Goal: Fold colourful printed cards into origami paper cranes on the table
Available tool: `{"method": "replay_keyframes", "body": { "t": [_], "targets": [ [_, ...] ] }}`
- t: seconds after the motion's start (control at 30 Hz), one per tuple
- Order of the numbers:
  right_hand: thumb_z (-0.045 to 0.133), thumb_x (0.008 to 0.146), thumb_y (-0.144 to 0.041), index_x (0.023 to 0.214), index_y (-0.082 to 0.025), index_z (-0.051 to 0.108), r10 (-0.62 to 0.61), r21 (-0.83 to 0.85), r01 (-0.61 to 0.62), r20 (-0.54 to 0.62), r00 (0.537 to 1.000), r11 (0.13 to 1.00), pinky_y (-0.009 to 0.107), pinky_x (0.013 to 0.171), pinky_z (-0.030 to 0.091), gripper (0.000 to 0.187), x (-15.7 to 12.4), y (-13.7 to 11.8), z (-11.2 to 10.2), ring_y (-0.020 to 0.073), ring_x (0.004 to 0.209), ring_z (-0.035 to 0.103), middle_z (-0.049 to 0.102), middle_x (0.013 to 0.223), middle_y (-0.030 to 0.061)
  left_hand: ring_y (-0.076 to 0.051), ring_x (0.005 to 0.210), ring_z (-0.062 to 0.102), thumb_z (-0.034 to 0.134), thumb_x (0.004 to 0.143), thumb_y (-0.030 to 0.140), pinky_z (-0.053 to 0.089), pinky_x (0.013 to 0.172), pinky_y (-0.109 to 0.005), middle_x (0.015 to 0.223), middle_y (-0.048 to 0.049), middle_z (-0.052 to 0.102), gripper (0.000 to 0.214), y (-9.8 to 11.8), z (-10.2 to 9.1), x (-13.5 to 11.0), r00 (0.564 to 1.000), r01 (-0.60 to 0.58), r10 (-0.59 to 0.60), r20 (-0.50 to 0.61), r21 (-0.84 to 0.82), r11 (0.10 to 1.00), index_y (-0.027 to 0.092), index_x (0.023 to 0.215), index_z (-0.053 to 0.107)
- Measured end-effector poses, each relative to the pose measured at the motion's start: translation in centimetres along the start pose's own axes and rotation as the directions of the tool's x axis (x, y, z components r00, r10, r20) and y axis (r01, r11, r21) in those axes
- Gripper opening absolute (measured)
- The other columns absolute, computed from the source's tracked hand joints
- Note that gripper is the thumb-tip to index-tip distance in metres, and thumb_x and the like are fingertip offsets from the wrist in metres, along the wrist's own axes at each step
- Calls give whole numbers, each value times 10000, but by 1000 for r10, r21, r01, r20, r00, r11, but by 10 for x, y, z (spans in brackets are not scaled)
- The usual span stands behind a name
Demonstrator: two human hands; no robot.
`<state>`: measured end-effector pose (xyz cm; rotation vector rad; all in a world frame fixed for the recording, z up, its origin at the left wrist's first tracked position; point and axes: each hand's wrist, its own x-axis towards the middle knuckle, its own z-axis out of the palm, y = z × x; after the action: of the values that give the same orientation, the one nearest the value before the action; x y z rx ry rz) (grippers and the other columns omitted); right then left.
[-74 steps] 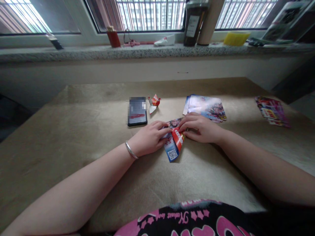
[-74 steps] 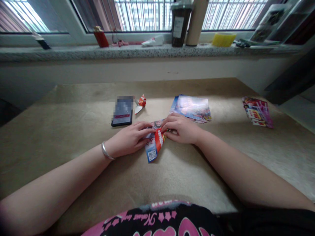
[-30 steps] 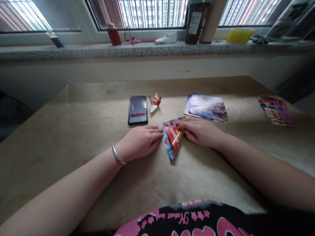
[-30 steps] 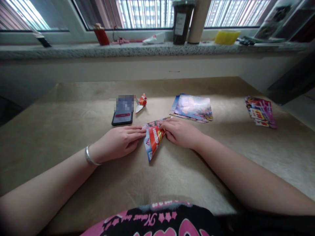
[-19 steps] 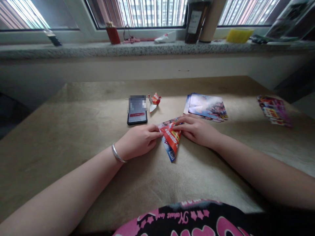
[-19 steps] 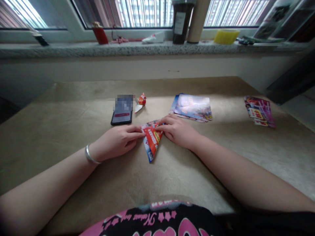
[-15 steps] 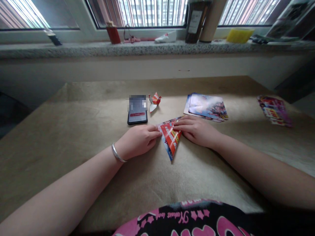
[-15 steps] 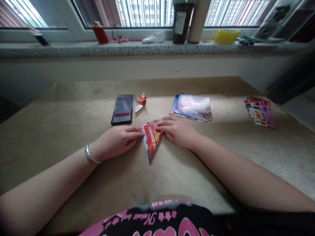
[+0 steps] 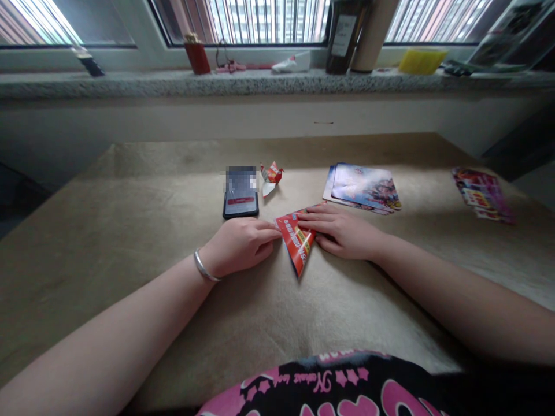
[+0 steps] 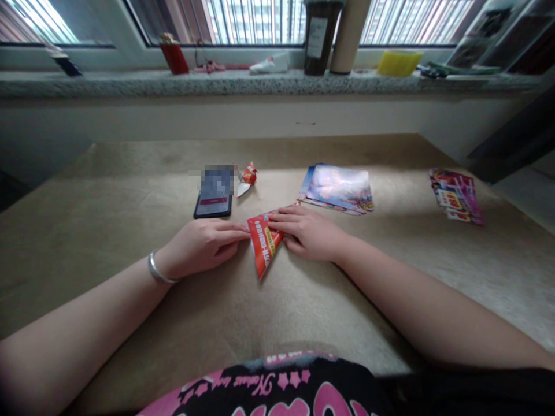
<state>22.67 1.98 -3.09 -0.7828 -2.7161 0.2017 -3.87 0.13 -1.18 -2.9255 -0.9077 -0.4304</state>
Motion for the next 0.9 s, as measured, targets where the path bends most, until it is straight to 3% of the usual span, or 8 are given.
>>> {"method": "replay_keyframes", "body": {
  "t": [0.33,0.9],
  "targets": [
    [504,847,-248,1335,-203,491,-5,18,5,23,1000,1000,486,1068,353,490,3,1,2,242,1286,422,488,1388,58,-160,872,667,481,828,169,536,764,-272,1082,-23,685,299,1,0,0,1000,2,-2,19,13,1000,208,1058,668],
    [521,830,-228,1342,-215,484,-10,78,9,18,1000,997,498,1082,329,514,1,4,4,240,1318,385,481,1393,66,-160,857,664,483,831,172,539,748,-272,1035,-46,687,282,0,3,0,1000,-23,23,0,10,1000,188,1034,677]
  ]
}}
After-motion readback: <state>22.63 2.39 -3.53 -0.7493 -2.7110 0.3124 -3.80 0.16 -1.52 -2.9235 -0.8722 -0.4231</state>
